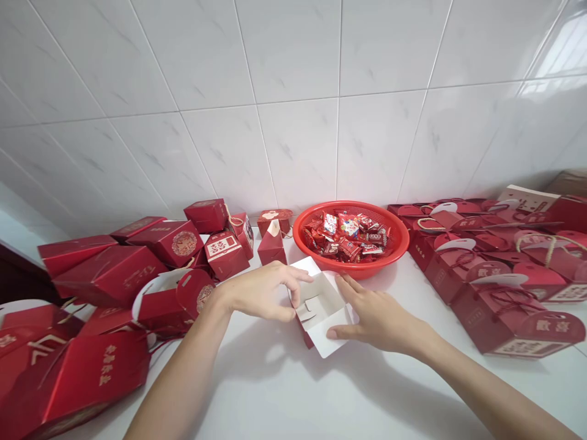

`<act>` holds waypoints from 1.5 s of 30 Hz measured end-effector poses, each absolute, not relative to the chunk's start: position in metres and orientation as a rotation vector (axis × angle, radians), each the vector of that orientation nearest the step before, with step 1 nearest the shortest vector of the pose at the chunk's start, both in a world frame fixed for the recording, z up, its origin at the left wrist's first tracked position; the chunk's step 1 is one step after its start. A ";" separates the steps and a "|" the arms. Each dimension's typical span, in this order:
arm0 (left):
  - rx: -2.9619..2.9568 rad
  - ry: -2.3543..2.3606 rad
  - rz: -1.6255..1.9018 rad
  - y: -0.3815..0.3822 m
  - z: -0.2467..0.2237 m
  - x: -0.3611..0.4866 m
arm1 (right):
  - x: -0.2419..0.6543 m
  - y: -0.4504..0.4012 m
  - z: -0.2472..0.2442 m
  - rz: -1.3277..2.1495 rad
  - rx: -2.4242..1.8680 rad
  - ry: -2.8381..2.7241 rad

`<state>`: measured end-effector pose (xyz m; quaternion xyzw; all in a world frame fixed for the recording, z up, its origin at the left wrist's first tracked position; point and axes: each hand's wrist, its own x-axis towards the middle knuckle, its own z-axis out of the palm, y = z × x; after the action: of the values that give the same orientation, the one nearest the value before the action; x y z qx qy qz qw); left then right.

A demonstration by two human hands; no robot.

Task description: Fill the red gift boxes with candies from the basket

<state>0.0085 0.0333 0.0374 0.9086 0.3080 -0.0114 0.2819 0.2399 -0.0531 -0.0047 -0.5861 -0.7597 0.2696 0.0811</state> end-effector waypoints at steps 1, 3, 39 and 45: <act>2.395 0.829 -0.042 0.035 0.038 0.007 | 0.239 -0.053 -0.005 0.800 -1.758 -2.273; 2.335 0.827 -0.061 0.039 0.038 0.003 | 0.238 -0.053 -0.007 0.784 -1.776 -2.273; 2.209 0.853 -0.074 0.074 -0.008 0.005 | 0.231 -0.056 -0.012 0.411 -2.044 -2.306; 2.247 0.850 0.040 0.069 -0.009 0.014 | 0.227 -0.072 -0.003 0.194 -2.151 -2.317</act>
<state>0.0143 0.0688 -0.0094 0.8721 0.3298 0.0154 0.3612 0.2266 -0.0718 -0.0031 -0.6790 -0.7314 0.0614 -0.0128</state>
